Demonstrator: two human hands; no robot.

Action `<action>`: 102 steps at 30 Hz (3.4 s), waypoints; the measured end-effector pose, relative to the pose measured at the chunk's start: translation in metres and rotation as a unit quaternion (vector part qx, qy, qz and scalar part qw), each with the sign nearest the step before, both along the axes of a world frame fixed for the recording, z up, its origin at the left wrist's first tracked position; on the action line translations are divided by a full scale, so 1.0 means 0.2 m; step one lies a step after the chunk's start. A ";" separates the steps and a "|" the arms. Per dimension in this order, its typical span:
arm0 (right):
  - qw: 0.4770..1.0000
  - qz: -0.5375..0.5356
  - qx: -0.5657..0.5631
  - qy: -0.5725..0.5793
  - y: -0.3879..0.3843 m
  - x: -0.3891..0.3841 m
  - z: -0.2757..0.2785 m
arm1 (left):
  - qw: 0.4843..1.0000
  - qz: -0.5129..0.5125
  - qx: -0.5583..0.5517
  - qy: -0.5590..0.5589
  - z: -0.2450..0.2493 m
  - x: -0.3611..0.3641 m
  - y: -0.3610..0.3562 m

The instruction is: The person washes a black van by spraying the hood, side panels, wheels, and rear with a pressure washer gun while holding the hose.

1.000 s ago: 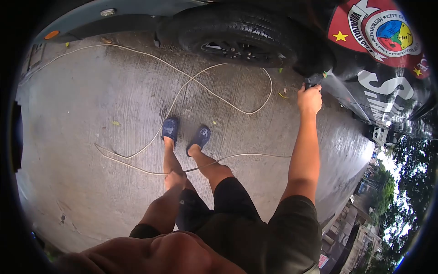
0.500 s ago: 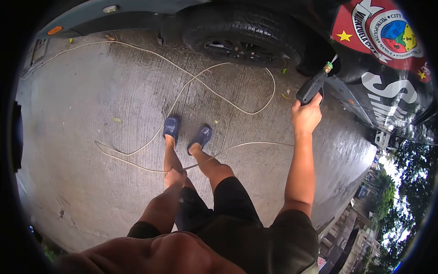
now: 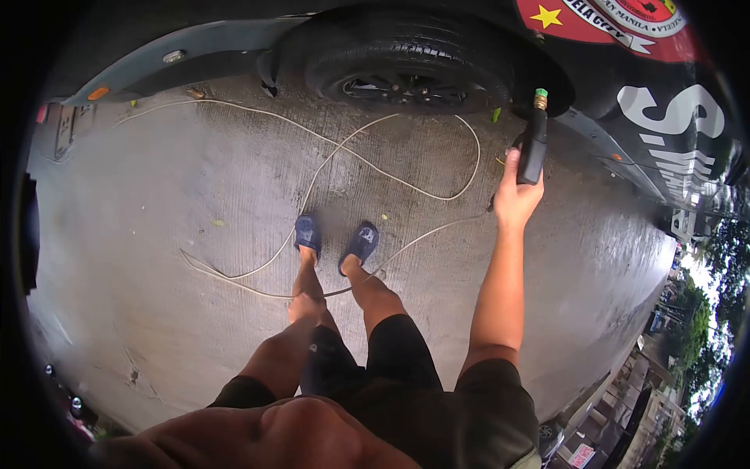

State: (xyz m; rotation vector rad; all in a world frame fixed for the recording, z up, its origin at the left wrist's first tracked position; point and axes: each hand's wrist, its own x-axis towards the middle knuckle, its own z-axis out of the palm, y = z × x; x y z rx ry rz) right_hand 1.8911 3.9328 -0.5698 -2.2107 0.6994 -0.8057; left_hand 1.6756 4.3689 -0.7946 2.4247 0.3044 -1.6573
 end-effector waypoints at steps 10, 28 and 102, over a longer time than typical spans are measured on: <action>0.796 -0.099 0.545 -0.242 -0.78 -0.25 -0.39 | 0.998 -0.067 0.016 -0.007 0.07 0.12 -0.12; 0.817 0.124 0.560 -0.062 -0.38 0.06 -0.32 | 0.968 -0.247 0.027 -0.024 -0.04 -0.11 -0.32; 0.590 0.271 0.150 0.746 -0.02 -0.75 -0.37 | 0.969 -0.240 -0.008 0.062 -0.09 -0.02 -0.26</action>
